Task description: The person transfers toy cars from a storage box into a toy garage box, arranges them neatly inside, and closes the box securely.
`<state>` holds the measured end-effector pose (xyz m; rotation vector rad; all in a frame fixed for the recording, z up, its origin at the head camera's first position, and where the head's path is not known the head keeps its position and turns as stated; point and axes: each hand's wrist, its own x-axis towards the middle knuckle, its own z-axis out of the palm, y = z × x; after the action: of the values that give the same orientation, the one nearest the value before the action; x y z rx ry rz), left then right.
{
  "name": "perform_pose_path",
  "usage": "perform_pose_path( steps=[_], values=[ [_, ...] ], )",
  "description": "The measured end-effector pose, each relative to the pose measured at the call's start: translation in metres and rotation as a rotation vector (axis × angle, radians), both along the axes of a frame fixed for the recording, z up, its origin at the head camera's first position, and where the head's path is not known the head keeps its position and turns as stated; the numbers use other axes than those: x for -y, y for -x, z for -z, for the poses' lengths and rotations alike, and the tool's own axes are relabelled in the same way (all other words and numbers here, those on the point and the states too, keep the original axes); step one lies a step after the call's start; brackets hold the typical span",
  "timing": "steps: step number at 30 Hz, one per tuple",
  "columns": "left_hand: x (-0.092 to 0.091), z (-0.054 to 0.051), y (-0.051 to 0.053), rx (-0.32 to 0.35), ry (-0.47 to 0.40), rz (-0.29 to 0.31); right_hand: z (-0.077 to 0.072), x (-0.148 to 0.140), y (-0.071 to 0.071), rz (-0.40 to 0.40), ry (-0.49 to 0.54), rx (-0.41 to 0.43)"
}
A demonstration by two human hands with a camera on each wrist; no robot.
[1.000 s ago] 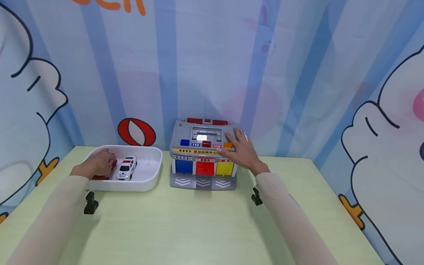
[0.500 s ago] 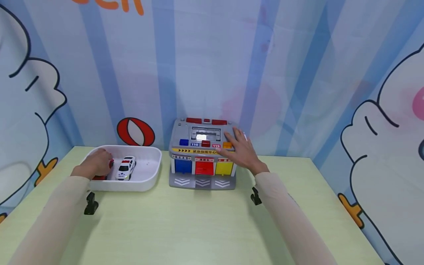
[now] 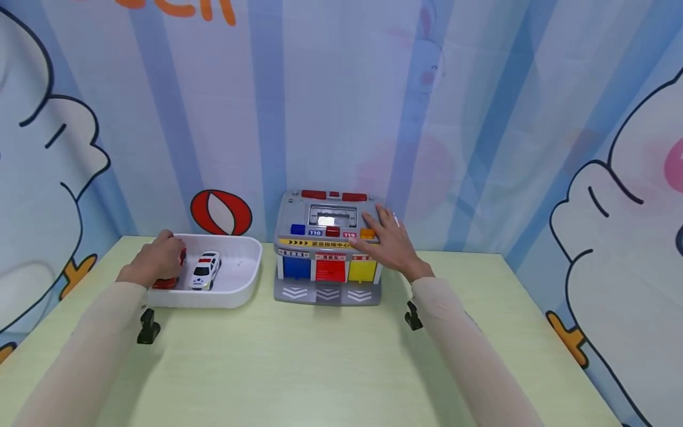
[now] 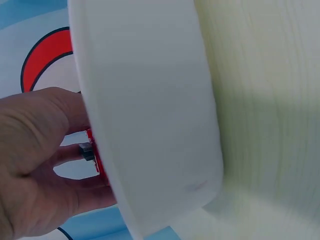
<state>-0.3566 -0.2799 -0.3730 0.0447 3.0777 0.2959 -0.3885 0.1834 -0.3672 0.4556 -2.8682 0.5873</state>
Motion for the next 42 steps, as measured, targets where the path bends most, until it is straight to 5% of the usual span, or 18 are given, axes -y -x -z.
perform_pose_path(
  steps=[9, 17, 29, 42],
  values=[
    [-0.01, -0.014, 0.006, -0.07, -0.019, 0.029, 0.0, -0.001, 0.001, -0.003, 0.044, -0.006],
    [-0.024, -0.037, -0.003, -0.115, -0.047, 0.039, -0.002, 0.0, 0.002, 0.0, 0.011, 0.003],
    [-0.056, -0.067, -0.036, -0.108, -0.003, 0.091, -0.003, 0.002, -0.001, 0.002, 0.03, 0.009],
    [-0.098, -0.078, -0.073, -0.085, 0.013, 0.199, -0.001, 0.002, 0.0, 0.014, 0.01, 0.017]
  ],
)
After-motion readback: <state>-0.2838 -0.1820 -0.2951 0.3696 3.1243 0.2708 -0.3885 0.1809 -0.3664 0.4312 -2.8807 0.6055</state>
